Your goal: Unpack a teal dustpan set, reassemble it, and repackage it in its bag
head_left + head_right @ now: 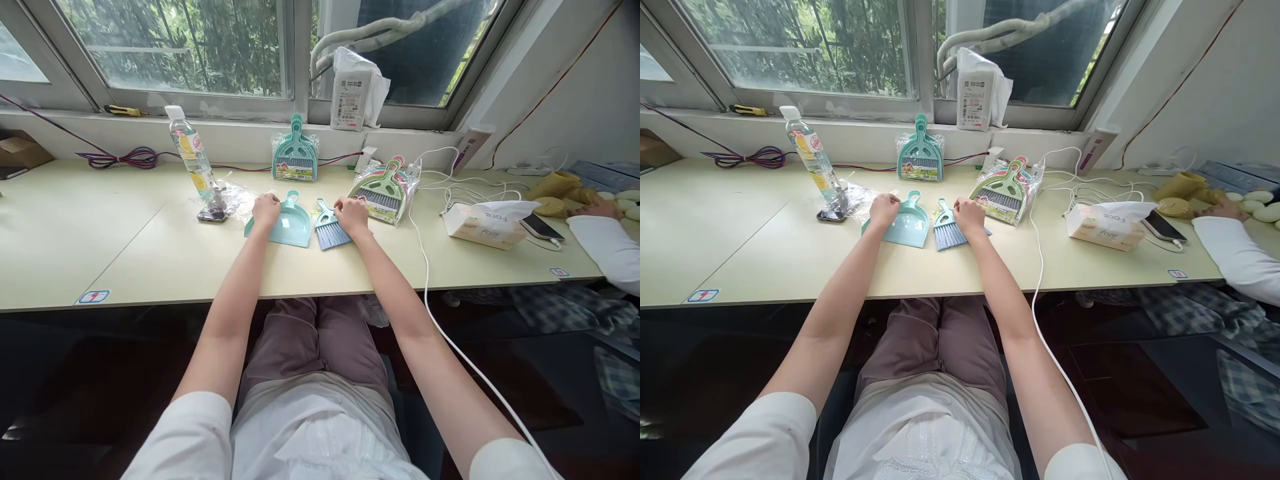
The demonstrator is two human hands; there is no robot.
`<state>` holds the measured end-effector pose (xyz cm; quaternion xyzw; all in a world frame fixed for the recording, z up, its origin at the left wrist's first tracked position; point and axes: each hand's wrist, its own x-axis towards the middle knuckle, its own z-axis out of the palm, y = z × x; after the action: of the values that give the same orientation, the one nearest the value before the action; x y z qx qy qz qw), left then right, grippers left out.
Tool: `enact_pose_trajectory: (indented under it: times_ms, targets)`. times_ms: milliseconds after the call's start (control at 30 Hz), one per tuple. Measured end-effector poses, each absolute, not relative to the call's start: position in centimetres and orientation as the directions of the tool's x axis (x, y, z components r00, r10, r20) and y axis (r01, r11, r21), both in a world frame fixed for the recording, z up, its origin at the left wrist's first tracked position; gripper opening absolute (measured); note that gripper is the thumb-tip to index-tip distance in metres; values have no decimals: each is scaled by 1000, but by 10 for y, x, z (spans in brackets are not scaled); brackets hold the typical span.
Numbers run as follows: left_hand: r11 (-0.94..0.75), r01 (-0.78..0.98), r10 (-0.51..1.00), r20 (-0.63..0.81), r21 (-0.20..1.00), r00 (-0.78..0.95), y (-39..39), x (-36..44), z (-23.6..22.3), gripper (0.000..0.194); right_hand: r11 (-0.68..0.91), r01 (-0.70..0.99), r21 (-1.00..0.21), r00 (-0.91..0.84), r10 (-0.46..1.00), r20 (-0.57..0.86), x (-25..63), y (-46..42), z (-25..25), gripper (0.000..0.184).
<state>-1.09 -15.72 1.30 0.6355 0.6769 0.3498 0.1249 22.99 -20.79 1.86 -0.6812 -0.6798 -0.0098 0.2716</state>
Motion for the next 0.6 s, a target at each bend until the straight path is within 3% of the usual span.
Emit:
enact_pose_trajectory:
  times_ms: [233,300,400,500,600]
  targets:
    - [-78,663,785,456,744,-419,-162,-20,29,16,27,746,-666,408,771,489,245,-201,26,41]
    - [-75,532,756,396,844,-522,-157,-28,30,21,-4,656,-755,525,720,453,252,-198,26,49]
    - [-45,208,722,175,977,-669,-147,-40,29,30,-29,553,-833,625,676,391,262,-192,24,58]
    - [-12,17,680,21,1000,-733,-143,-50,26,36,-37,564,-825,627,669,399,269,-186,19,62]
    - [17,-19,650,-26,1000,-760,-143,-53,24,38,-35,585,-810,602,687,406,271,-183,16,61]
